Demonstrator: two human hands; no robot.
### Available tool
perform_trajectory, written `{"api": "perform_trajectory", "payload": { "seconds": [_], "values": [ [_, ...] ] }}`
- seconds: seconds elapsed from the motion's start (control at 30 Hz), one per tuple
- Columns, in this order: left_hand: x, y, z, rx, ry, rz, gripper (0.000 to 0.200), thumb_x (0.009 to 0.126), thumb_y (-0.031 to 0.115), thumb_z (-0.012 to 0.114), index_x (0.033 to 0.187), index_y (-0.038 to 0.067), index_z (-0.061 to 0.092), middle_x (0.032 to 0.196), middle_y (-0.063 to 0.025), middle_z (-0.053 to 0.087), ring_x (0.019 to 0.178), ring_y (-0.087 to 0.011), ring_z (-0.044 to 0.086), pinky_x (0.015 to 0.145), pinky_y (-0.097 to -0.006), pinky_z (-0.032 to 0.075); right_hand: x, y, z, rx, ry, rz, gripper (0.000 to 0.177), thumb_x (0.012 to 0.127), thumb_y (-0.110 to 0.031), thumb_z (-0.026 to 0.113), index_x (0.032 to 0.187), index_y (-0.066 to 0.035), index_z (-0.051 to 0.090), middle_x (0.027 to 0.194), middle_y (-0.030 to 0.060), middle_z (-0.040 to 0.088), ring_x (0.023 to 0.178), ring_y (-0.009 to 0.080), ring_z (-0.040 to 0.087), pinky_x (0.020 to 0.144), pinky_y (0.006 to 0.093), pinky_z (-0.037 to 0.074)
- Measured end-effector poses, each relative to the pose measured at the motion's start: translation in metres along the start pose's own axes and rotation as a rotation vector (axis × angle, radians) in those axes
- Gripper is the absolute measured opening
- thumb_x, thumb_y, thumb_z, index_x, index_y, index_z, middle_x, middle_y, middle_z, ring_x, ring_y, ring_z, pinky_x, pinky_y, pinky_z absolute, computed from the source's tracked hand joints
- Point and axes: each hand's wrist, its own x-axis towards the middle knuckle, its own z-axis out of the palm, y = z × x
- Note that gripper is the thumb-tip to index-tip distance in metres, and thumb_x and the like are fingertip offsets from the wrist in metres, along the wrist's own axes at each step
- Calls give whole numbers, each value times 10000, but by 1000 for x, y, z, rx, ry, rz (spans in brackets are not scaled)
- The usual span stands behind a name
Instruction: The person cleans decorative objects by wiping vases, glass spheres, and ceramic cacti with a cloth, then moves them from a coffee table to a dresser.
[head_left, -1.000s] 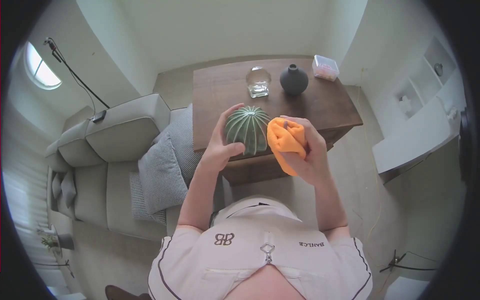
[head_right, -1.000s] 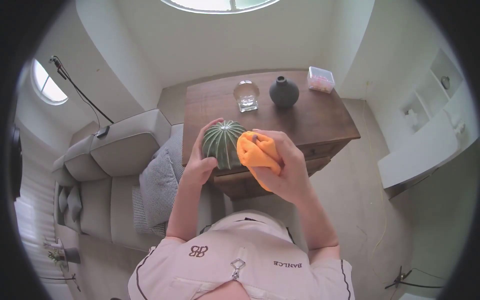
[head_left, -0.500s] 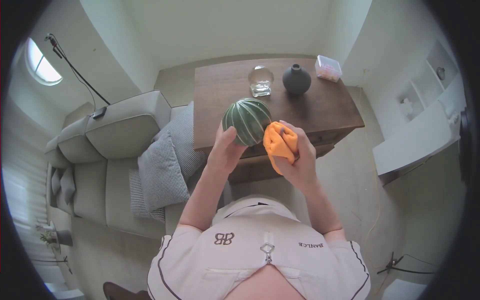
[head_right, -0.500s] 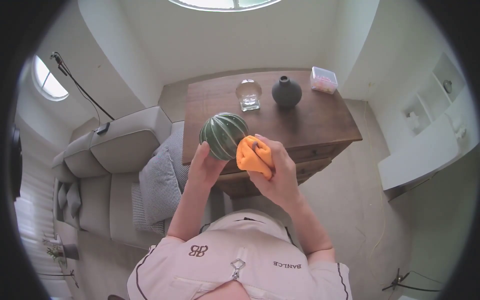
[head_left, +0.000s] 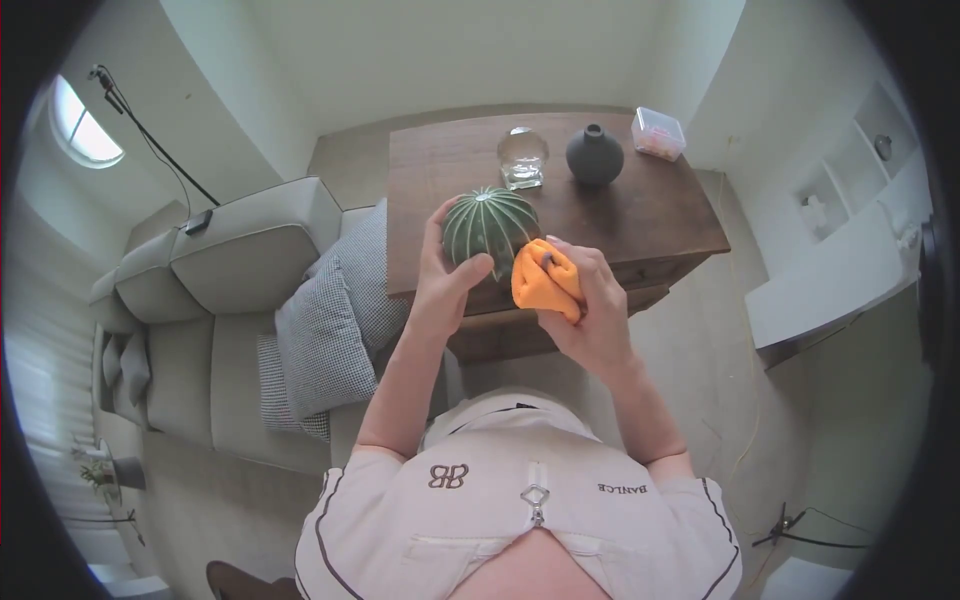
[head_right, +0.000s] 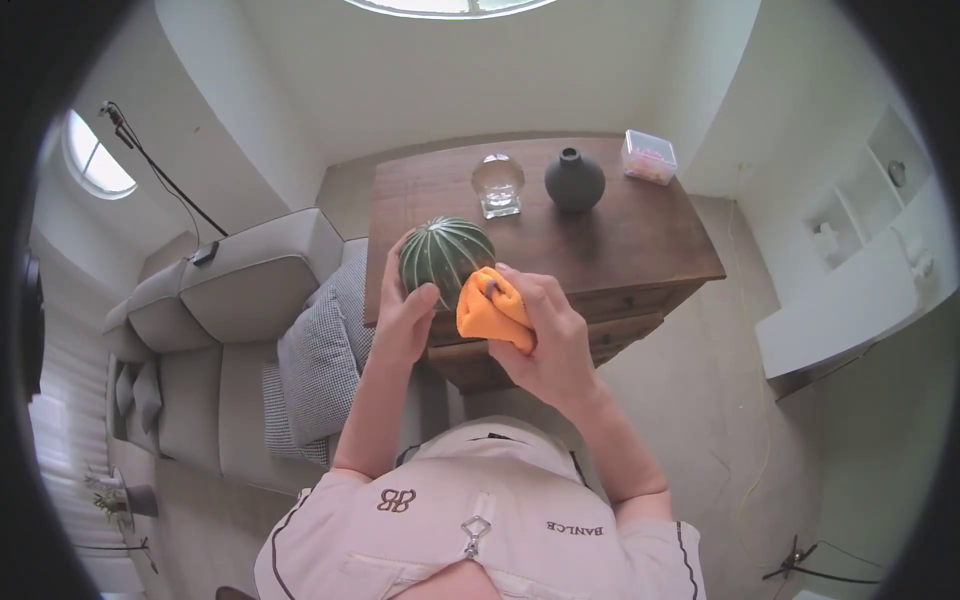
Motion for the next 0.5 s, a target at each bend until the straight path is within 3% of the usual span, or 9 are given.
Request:
{"api": "perform_trajectory", "payload": {
  "seconds": [0.2,0.3,0.5],
  "values": [
    [1,3,-2,92,61,8,868,646,215,851,1343,112,343,1194,-114,534,1008,-201,591,834,-314,533,5,-5,1,41,-4,47,472,767,-88,704,1207,-97,534,1122,130,597,935,237,603,823,311,482],
    [1,5,2,135,39,31,864,644,206,858,1333,104,346,1205,-124,522,1025,-209,591,883,-309,509,8,-7,5,38,-9,29,504,766,-76,683,1241,-109,519,1157,120,589,955,232,591,824,310,482],
    [9,8,-8,198,120,19,807,650,130,789,1329,115,354,1202,-102,505,1032,-178,556,850,-293,514,5,1,12,-19,-140,145,478,773,-49,656,1232,-62,522,1107,141,582,946,267,579,831,339,483]
  ]
}}
